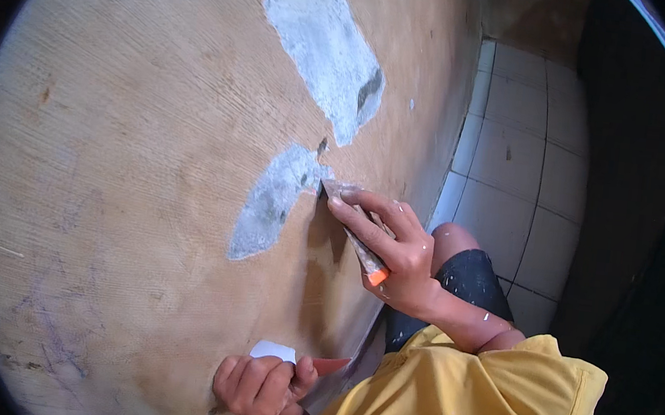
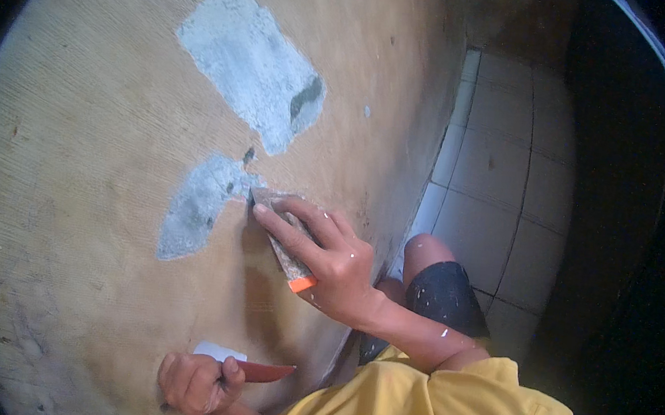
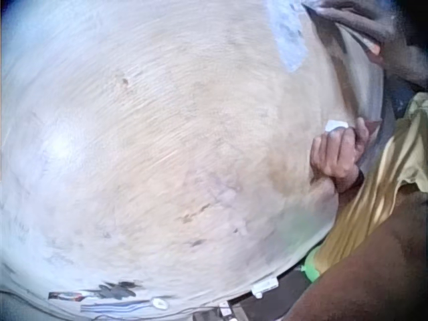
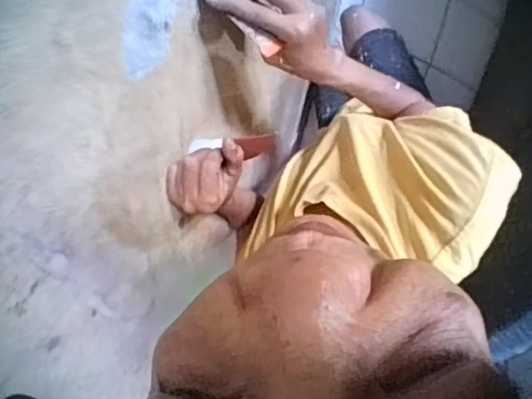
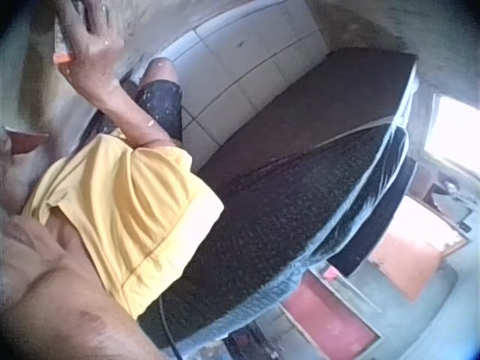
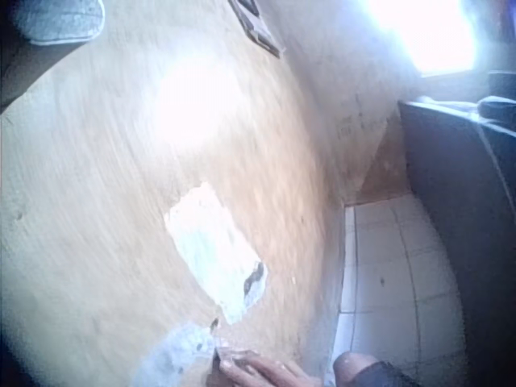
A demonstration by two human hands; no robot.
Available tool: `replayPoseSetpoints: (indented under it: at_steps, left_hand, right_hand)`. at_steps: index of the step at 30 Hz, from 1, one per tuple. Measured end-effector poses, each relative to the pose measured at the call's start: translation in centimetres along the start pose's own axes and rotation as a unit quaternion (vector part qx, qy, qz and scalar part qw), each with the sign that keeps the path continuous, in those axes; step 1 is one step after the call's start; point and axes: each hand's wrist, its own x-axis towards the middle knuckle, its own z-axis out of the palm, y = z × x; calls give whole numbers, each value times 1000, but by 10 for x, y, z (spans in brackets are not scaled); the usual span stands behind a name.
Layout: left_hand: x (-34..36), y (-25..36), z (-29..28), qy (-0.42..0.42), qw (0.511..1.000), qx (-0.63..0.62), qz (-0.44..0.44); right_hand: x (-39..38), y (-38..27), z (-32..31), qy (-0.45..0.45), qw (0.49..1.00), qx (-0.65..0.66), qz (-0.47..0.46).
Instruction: The person applies filler to holes in a wall using a metal putty knife and a plastic scraper, smoothing the material across the surface.
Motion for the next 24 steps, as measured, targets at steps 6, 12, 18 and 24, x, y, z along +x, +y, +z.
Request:
replayPoseSetpoints:
  at_steps: [6,12,18,24]
  left_hand:
    - [12,9,-12,-14,1000,16,3]
    - [-9,13,0,-11,1000,16,-3]
    - [-16,2,3,-16,1000,11,-6]
    - [-11,6,3,-13,1000,3,3]
  right_hand:
    - [12,-7,-14,11,1000,9,4]
    - [-6,7,-8,16,1000,-3,-11]
    - [-17,1,0,-13,1000,-8,-12]
    - [-9,3,1,18,1000,-6,-19]
